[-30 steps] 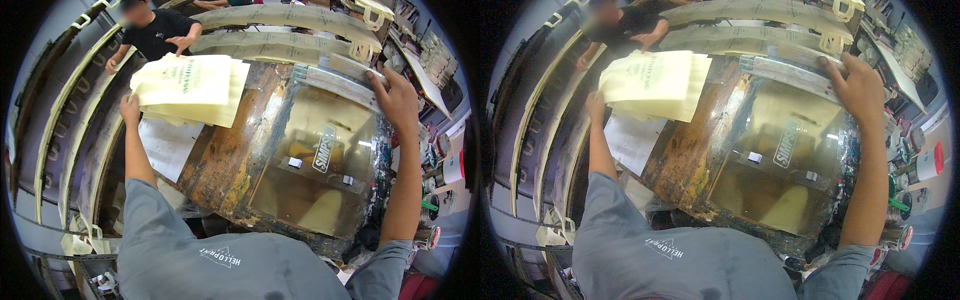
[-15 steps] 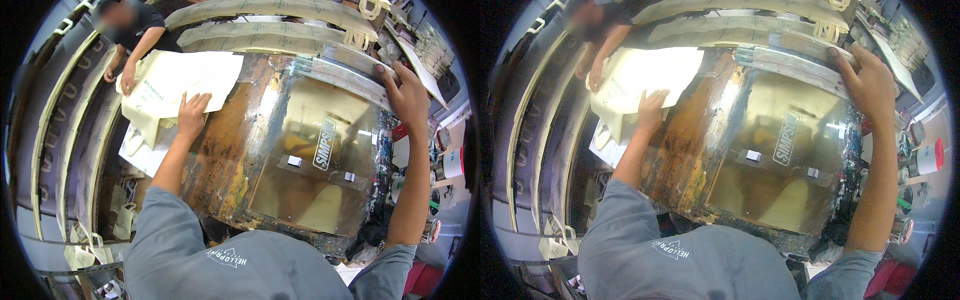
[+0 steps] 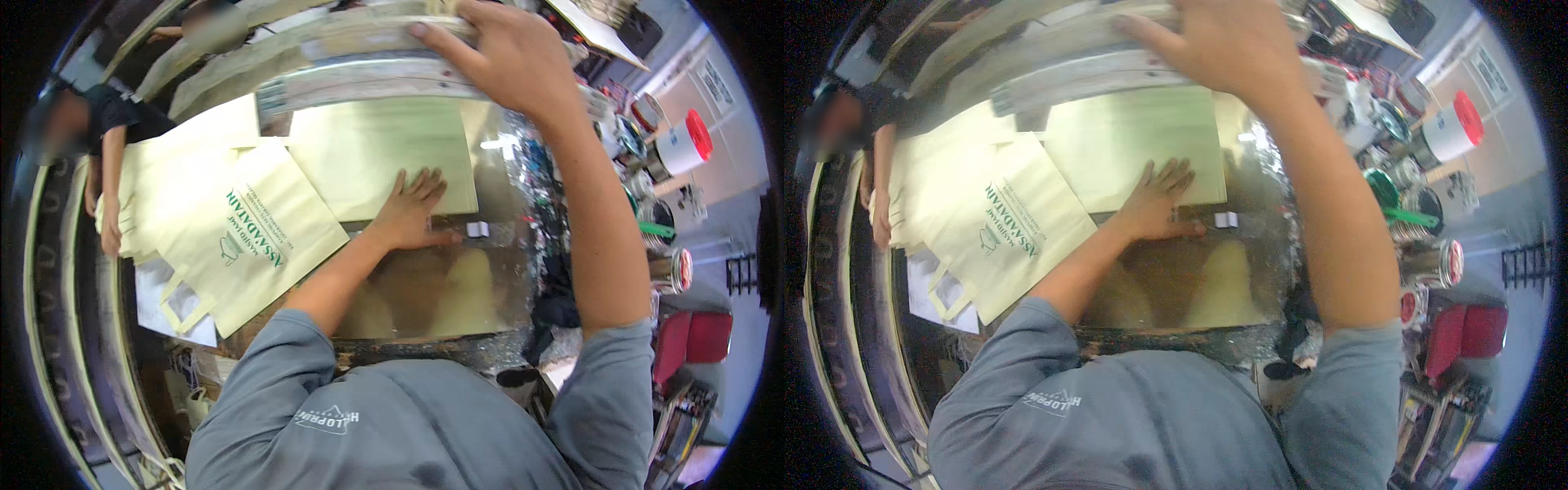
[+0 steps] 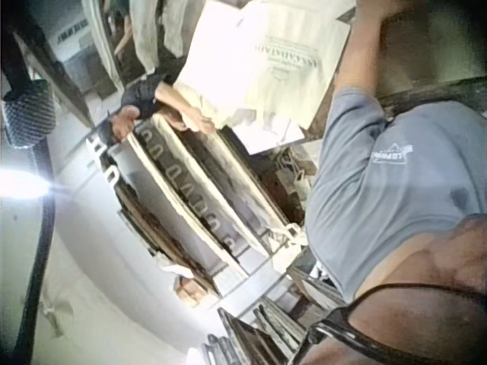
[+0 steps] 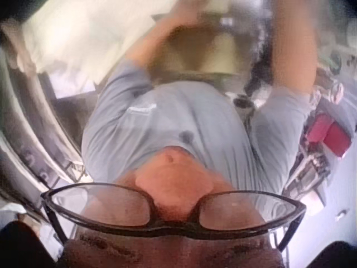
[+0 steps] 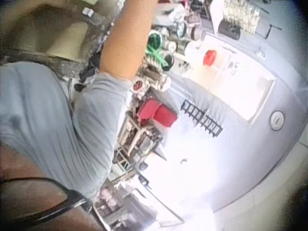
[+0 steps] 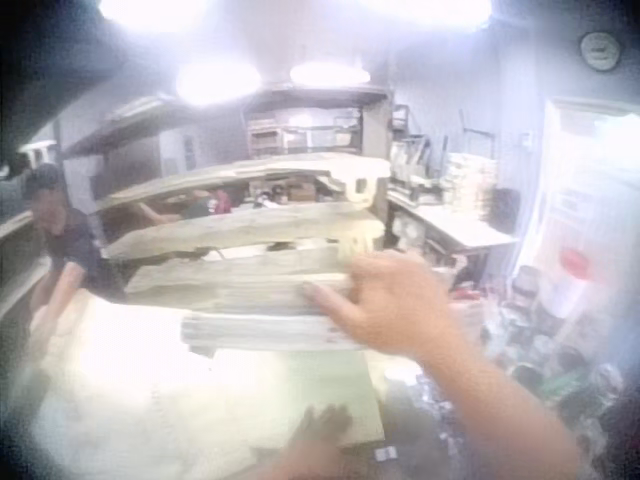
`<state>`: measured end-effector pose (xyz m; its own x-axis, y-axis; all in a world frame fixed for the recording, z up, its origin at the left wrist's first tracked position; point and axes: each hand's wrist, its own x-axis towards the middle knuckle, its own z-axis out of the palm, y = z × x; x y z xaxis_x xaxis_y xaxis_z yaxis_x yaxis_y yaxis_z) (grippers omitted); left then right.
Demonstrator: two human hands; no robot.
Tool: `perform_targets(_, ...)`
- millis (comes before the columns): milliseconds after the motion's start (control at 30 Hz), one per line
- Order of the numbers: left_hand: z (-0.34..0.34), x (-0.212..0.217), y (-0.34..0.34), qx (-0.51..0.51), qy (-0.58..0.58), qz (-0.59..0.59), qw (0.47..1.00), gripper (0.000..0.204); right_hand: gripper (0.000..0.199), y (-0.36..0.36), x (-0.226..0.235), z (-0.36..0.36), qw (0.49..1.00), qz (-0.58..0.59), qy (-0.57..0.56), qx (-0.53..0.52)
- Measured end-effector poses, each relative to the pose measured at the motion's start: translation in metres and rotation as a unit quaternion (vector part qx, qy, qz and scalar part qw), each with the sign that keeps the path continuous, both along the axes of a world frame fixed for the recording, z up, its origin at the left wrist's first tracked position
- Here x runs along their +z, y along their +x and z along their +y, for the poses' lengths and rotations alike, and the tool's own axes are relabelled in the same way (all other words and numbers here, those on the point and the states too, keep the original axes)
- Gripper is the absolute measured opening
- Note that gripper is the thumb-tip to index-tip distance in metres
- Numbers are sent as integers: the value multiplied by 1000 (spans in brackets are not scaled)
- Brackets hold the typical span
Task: The person performs a series of screen prints onto tote bags by placing a bag on the workstation, lowering the screen, applying ink with a squeegee, and then setting the printed bag aside.
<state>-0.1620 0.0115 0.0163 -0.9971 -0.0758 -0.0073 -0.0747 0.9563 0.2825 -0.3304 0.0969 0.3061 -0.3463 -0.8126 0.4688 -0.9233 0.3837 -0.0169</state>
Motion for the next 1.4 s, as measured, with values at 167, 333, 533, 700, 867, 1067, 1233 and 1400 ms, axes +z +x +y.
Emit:
perform_targets(167,45,-9,-53,4,3,53,999,135,74,-1,20,-4,996,-71,32,36)
perform_targets(333,65,-20,-50,3,-33,96,995,140,73,-1,26,-1,994,-88,46,53)
perform_targets(533,69,-23,-32,-13,-11,121,993,139,75,3,26,-3,996,-76,30,29)
perform_targets(700,85,-36,-28,12,8,183,983,139,72,9,19,-11,998,-67,19,-5)
perform_targets(867,74,24,-1,83,71,198,974,125,68,10,19,-12,995,-85,12,-58)
perform_targets(1067,-36,156,80,224,529,380,725,63,74,14,-38,16,999,44,-6,18)
perform_targets(1233,-21,97,125,319,422,328,783,105,56,21,-102,36,994,-2,92,51)
perform_targets(1400,3,12,148,332,332,331,819,116,61,27,-126,47,983,-101,148,36)
